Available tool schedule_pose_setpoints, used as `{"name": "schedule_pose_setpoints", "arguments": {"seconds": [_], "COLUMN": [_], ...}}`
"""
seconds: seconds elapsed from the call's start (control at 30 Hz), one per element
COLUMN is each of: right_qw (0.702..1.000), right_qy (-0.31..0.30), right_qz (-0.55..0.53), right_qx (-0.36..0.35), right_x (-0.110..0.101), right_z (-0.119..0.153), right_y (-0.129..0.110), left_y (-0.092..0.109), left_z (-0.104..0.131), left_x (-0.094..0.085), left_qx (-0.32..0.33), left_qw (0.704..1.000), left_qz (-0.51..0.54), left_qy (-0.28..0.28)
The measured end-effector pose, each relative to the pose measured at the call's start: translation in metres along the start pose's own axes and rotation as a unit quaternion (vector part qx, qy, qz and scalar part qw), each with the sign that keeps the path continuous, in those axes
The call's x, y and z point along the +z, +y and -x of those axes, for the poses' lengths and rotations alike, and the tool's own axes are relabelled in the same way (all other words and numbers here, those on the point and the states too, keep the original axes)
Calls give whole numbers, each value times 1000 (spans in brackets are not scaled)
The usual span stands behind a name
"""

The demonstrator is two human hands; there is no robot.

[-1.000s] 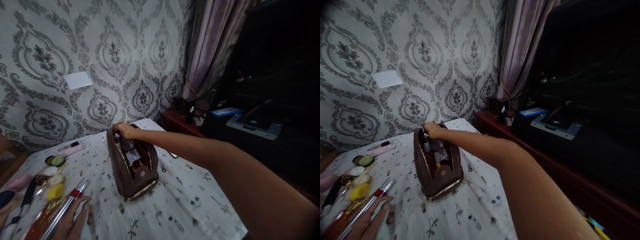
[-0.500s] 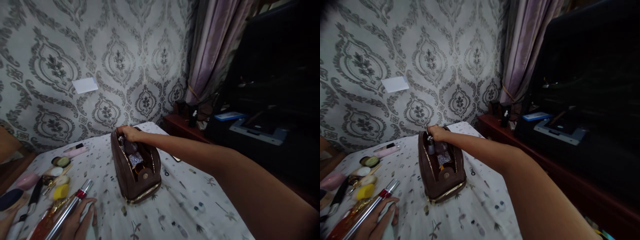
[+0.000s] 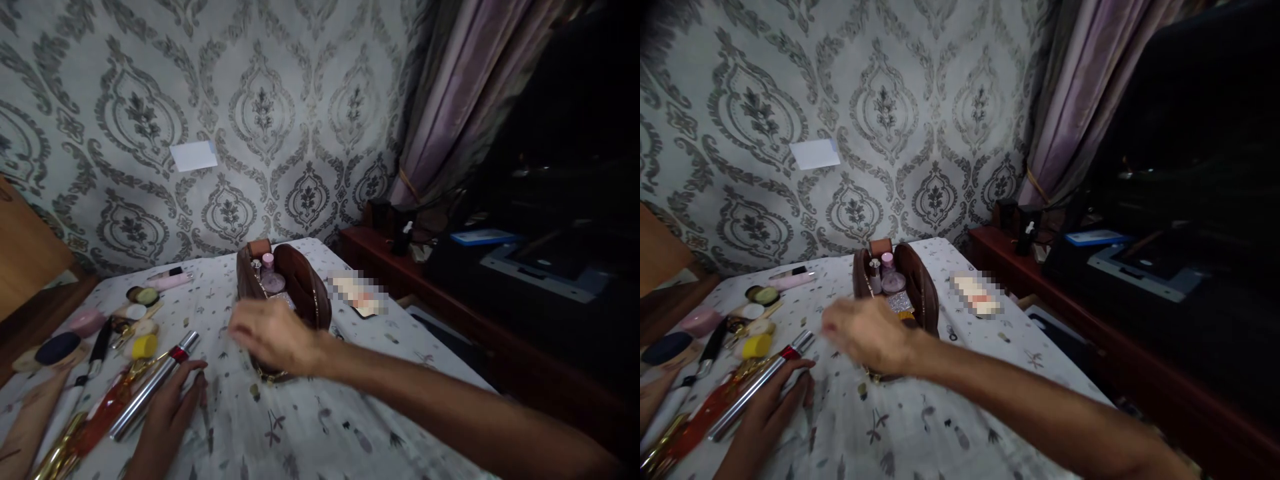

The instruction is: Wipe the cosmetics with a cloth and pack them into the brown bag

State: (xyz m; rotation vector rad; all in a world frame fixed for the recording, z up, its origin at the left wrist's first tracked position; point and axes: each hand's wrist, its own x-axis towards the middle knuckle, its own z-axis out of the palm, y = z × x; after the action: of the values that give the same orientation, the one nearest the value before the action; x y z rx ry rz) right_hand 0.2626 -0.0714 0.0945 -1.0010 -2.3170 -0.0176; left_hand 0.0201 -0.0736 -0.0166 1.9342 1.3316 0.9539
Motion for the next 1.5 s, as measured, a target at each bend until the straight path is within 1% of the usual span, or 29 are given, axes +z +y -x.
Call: {"name": "schedule_pose_setpoints", "arguments": {"seconds": [0.07,0.1,0.17,0.23,0.3,0.4,0.47,0.5,0.57,0.6,0.63,0.77,0.83,0.93,0.97,1.0,1.07,1.17,1.33,1.4,1.43,1.5], "right_qw": [996,995,995,987,970,932,894,868,804,774,749,694,653,577,560,549,542,545,547,550,550,551], "right_qy": [-39,-65,-90,-98,-93,-76,-58,-48,-21,-5,15,93,119,133,134,135,134,137,129,125,124,121], "right_qz": [-9,-10,-45,-119,-198,-298,-380,-430,-525,-561,-587,-634,-666,-718,-727,-732,-737,-736,-730,-730,-730,-729], "right_qx": [-75,-73,-20,39,103,191,228,245,279,294,306,329,341,366,374,380,381,379,389,387,386,387], "right_x": [30,44,69,89,106,128,142,148,159,163,166,173,174,171,170,169,166,164,164,164,163,162], "right_z": [23,32,43,48,47,39,32,27,19,15,12,11,13,15,15,15,14,14,16,16,16,16], "right_y": [-24,-33,-47,-54,-56,-59,-61,-63,-66,-67,-67,-62,-59,-57,-57,-58,-59,-60,-59,-59,-59,-59], "left_y": [-2,-3,-5,-4,-2,4,7,8,8,8,7,4,3,0,0,0,0,2,3,3,3,2], "left_z": [-1,-2,-4,-4,-4,-4,-4,-4,-2,-2,-1,2,3,2,2,1,-1,-4,-6,-10,-13,-23], "left_x": [-1,-2,-2,-2,0,1,1,1,0,0,0,0,0,0,0,-1,-3,-8,-18,-29,-37,-61], "left_qx": [-3,-2,5,15,20,11,5,5,18,27,36,56,61,64,62,59,54,33,-11,-26,-34,-52], "left_qw": [1000,1000,999,999,999,998,997,997,996,996,995,993,993,994,994,994,994,993,988,985,983,977], "left_qz": [-2,-4,-10,-10,3,28,32,32,35,41,48,69,70,62,59,57,51,41,0,-30,-49,-96], "left_qy": [-7,2,32,42,39,55,73,77,79,77,77,73,66,65,68,73,84,102,157,170,175,183]}}
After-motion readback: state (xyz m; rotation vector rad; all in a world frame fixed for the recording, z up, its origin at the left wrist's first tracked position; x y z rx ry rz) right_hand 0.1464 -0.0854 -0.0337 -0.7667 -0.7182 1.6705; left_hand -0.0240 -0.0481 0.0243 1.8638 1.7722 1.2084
